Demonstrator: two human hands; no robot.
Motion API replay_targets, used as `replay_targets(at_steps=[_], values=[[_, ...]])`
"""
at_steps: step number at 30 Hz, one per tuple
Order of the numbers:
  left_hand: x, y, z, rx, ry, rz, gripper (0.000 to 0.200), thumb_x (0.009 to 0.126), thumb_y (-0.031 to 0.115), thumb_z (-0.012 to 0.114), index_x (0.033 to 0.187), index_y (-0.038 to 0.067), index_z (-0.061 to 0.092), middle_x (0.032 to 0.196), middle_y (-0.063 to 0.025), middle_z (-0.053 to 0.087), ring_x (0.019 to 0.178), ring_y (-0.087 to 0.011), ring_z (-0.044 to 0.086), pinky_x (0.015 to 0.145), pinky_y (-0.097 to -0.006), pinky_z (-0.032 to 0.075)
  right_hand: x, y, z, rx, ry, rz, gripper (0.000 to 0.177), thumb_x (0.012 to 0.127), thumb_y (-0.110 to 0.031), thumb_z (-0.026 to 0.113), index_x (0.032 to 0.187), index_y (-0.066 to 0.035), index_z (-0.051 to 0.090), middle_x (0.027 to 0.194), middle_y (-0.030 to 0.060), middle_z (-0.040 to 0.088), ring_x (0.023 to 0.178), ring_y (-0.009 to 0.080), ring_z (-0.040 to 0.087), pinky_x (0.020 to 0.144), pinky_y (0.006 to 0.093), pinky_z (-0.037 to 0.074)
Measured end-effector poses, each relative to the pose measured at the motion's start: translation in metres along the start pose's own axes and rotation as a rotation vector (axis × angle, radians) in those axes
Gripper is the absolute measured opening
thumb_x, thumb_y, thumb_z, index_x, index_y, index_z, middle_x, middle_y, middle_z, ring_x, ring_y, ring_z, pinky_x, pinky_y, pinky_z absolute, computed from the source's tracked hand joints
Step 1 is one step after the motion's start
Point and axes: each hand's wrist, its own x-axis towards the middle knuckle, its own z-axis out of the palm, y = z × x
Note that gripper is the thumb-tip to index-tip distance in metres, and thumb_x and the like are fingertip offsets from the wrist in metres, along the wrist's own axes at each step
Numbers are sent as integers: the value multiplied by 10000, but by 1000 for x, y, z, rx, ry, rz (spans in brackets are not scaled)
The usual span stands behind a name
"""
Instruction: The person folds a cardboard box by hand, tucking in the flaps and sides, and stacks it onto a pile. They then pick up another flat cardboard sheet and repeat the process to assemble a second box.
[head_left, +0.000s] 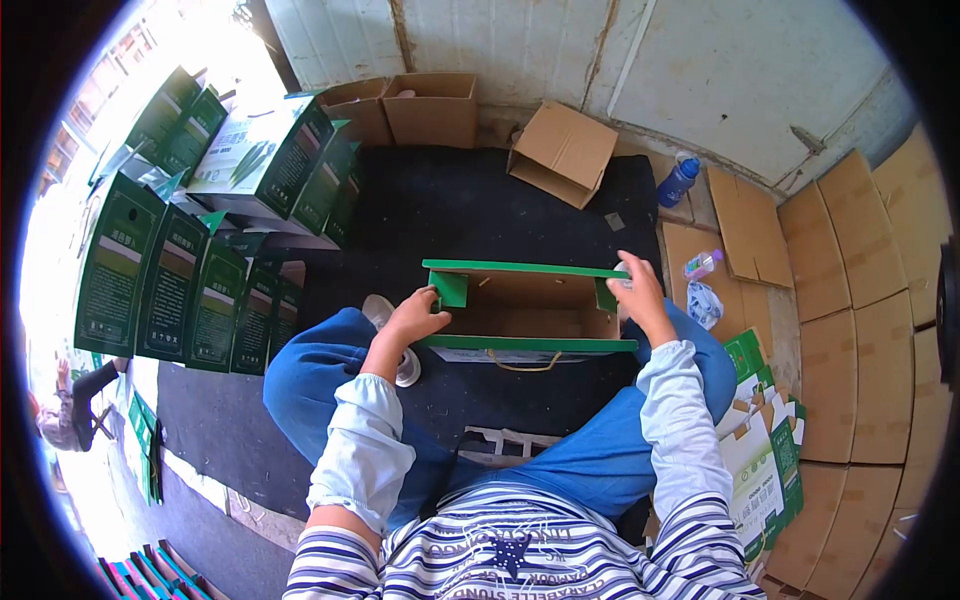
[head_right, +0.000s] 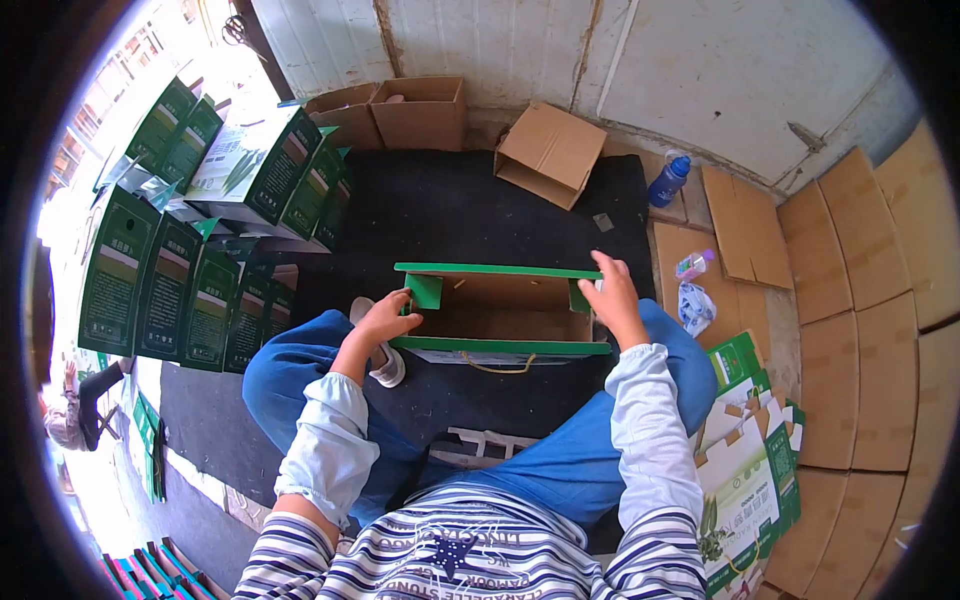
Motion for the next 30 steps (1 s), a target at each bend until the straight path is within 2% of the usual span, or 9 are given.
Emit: replay_targets(at_steps=[1, 4, 8, 15, 18, 21, 24, 27, 30], values=[[1, -2, 1, -12, 3, 7, 577, 759, 326, 610, 1186, -59, 565, 1394, -203, 439, 1226, -341, 484, 1024, -360, 392, 0, -13, -7, -76, -79, -15, 474, 751, -208, 717, 1178, -75, 562, 1111, 144, 572, 1080, 331, 536, 918, 414, 448], [-1, -3, 3, -28, 20, 19, 569, 757, 316, 601, 1182, -61, 567, 1397, -206, 435, 1228, -342, 482, 1024, -361, 391, 5, -28, -16, -383, -323, -106, 455, 730, -227, 746, 1126, -83, 572, 1079, 127, 580, 1068, 333, 543, 907, 433, 451], [-8, 4, 1, -37, 44, -4, 545, 755, 297, 591, 1177, -47, 572, 1349, -213, 476, 1199, -350, 501, 1005, -375, 404, 11, -25, 1, -579, -578, -140, 502, 668, -238, 807, 1073, -65, 567, 1069, 122, 582, 1056, 316, 562, 872, 425, 486], [-20, 8, 2, -76, 108, 28, 466, 766, 259, 571, 1120, -44, 586, 1187, -246, 569, 1097, -387, 555, 951, -406, 440, 7, -23, 29, -772, -530, -178, 579, 633, -283, 833, 1076, -42, 549, 1072, 133, 573, 1052, 312, 562, 831, 416, 501], [-23, 11, 2, -67, 142, -146, 397, 774, 204, 544, 1074, -52, 590, 1102, -275, 598, 1062, -405, 569, 927, -420, 451, 0, -13, 32, -684, -469, -259, 596, 648, -289, 823, 1100, -34, 531, 1074, 136, 566, 1052, 302, 558, 812, 412, 505], [-21, -8, 18, -144, 300, -93, 343, 778, 132, 505, 1053, -53, 591, 1047, -295, 608, 1044, -408, 576, 908, -435, 456, 1, -10, 32, -718, -488, -265, 604, 659, -282, 816, 1119, -34, 514, 1072, 141, 576, 1039, 299, 569, 813, 409, 506], [-18, -15, 23, -245, 301, -124, 367, 779, 75, 470, 1115, -40, 563, 1081, -288, 602, 1033, -407, 576, 894, -451, 458, 5, -9, 33, -710, -523, -270, 591, 649, -282, 821, 1095, -29, 527, 1053, 145, 594, 1016, 300, 583, 809, 402, 509], [-20, -7, 23, -167, 483, 9, 388, 804, 92, 521, 1184, 15, 530, 1091, -239, 615, 1010, -389, 590, 878, -451, 468, 10, -11, 34, -713, -550, -301, 568, 646, -284, 822, 1068, -27, 541, 1030, 144, 610, 1006, 301, 591, 800, 393, 515], [-25, 7, 12, -54, 388, 111, 394, 815, 144, 603, 1194, 74, 521, 1089, -185, 627, 1001, -367, 602, 856, -438, 481, 6, -17, 30, -709, -510, -296, 529, 650, -266, 820, 1037, -27, 552, 1011, 148, 613, 1007, 307, 589, 789, 392, 521]])
